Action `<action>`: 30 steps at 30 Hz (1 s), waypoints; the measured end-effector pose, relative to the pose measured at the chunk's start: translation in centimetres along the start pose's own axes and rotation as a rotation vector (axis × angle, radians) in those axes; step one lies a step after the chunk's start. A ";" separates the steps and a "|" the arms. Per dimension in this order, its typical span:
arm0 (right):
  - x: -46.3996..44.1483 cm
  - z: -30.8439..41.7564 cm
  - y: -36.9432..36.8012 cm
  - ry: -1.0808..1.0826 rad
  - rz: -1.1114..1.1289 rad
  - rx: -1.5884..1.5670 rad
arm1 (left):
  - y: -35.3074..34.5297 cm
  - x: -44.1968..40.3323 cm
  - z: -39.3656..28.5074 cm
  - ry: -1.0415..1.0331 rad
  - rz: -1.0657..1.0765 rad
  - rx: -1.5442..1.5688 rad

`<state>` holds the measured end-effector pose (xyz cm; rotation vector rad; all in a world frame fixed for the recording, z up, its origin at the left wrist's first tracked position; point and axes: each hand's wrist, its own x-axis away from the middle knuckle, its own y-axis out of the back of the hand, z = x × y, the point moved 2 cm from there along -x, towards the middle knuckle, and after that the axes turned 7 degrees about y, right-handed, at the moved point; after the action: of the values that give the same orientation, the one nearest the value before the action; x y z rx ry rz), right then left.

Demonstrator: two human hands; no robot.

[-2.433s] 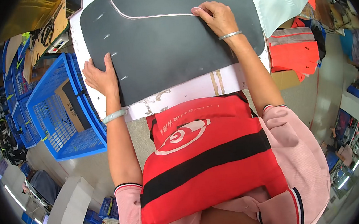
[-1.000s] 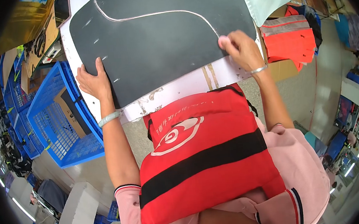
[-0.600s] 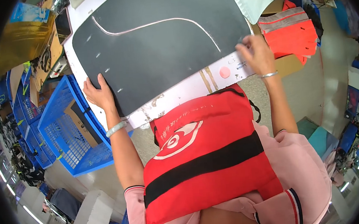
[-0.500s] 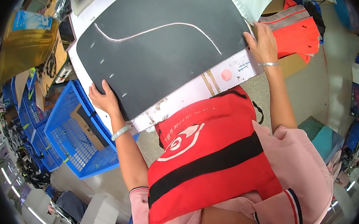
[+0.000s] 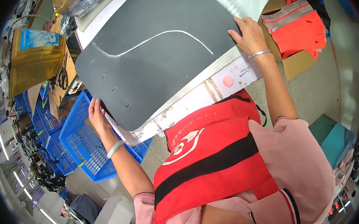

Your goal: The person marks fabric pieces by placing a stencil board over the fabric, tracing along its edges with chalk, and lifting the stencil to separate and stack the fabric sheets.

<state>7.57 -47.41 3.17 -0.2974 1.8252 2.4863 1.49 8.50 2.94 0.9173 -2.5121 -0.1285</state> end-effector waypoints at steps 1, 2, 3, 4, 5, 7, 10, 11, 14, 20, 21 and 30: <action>0.3 0.2 -0.1 -0.013 0.018 0.002 | 0.6 0.2 -0.5 0.009 0.044 0.002; 0.5 0.3 -0.2 -0.006 0.014 -0.001 | 0.8 0.6 -1.0 0.005 0.039 0.006; 0.7 0.3 -0.3 -0.002 -0.011 -0.008 | 0.8 1.0 -1.5 0.027 0.112 0.056; 0.9 0.3 -0.3 0.001 -0.035 -0.015 | 0.9 1.4 -1.9 0.048 0.185 0.103; 1.0 0.2 -0.4 0.004 -0.038 -0.020 | 1.0 1.8 -2.4 0.080 0.244 0.070; 1.1 0.2 -0.2 0.026 -0.139 -0.026 | 0.7 2.9 -2.7 0.128 0.281 0.023; 1.2 0.8 1.5 0.034 -0.158 -0.127 | -0.1 4.0 -4.2 0.158 0.310 -0.014; 1.3 1.6 2.8 -0.001 -0.045 -0.217 | -0.7 4.6 -5.6 0.153 0.349 0.029; 3.4 5.0 4.7 0.057 0.538 -0.780 | -3.6 7.5 -11.0 0.078 0.435 0.180; 6.9 16.6 -2.0 0.611 0.630 -0.764 | -9.0 11.3 -21.3 -0.171 0.613 0.259; 6.7 18.7 -2.9 0.649 0.569 -0.745 | -9.5 10.8 -22.7 -0.192 0.616 0.241; 3.2 27.6 -6.7 0.900 0.464 -0.411 | -12.6 18.9 -30.2 -0.012 1.306 0.436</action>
<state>1.86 -19.42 4.24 -1.3359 1.6803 3.4091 9.77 -11.09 34.13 -0.7153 -2.6580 0.8247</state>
